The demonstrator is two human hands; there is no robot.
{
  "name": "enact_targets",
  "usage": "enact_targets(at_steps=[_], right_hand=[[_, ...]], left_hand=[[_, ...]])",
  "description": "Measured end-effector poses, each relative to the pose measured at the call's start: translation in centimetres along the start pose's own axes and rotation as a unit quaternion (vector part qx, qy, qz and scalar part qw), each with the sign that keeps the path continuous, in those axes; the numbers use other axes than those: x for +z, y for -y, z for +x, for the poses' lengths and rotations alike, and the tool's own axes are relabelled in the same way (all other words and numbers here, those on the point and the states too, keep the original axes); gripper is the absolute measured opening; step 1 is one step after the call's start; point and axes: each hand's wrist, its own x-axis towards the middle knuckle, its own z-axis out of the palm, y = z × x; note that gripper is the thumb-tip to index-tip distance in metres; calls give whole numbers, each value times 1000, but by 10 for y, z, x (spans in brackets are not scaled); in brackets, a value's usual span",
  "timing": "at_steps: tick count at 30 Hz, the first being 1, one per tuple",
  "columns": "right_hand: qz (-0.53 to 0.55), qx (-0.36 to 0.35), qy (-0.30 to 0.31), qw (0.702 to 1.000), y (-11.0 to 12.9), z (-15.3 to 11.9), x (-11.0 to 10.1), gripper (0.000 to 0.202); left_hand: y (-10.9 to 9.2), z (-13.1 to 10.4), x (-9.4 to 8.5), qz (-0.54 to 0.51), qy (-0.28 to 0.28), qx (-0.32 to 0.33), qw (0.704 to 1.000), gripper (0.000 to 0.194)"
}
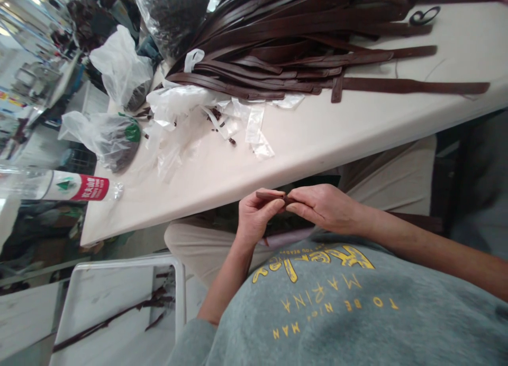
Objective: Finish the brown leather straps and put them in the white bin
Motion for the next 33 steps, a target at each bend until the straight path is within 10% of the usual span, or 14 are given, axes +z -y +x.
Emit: enact_targets(at_steps=[10,33], right_hand=[[-51,75,33,995,-6,-27,0,25],[-20,36,66,997,-6,-37,14,42]], left_hand=[[1,8,-25,6,-49,46,998,27],[12,-15,12,35,86,-45,995,28]])
